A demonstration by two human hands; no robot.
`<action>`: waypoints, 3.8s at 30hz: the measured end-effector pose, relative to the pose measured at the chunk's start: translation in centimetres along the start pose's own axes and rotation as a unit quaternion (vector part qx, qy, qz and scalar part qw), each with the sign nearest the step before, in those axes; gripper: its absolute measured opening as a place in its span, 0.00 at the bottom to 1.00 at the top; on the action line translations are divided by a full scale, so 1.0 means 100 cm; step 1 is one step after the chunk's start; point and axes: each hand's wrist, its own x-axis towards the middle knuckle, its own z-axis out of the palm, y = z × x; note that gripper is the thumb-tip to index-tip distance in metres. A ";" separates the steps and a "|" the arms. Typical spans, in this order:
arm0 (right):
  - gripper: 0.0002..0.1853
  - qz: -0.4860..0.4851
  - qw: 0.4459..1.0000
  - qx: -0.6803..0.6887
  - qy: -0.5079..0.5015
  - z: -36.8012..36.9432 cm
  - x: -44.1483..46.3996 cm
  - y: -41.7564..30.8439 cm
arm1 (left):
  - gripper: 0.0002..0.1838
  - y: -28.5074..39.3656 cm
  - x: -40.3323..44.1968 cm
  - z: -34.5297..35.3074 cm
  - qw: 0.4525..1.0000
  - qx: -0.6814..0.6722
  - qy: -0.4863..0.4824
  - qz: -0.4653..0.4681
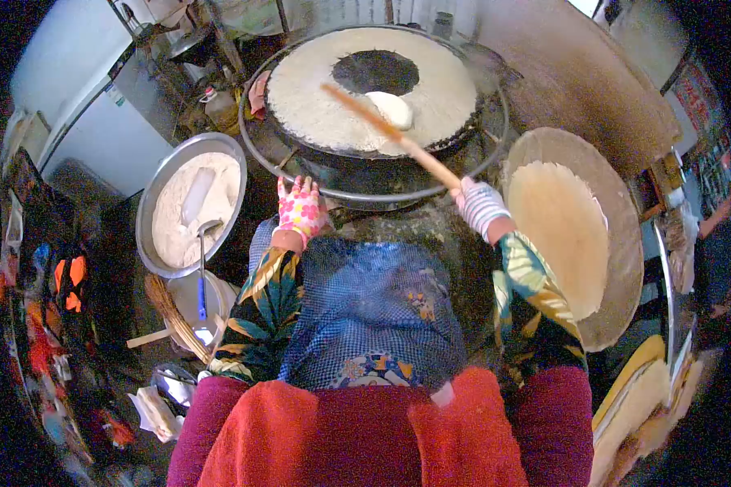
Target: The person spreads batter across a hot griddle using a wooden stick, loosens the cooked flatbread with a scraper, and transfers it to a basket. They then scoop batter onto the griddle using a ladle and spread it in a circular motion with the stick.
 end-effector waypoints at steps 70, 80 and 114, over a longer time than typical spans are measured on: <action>0.17 0.092 0.994 -0.055 -0.011 0.006 0.073 -0.024 | 0.27 0.028 -0.009 0.010 0.997 -0.020 0.064 0.037; 0.17 0.120 0.992 -0.049 -0.005 0.014 0.080 0.008 | 0.27 -0.030 0.009 -0.021 0.999 -0.009 -0.024 -0.045; 0.14 0.126 0.992 0.025 0.001 0.010 0.054 0.004 | 0.28 -0.041 0.008 0.004 0.994 0.003 0.104 0.013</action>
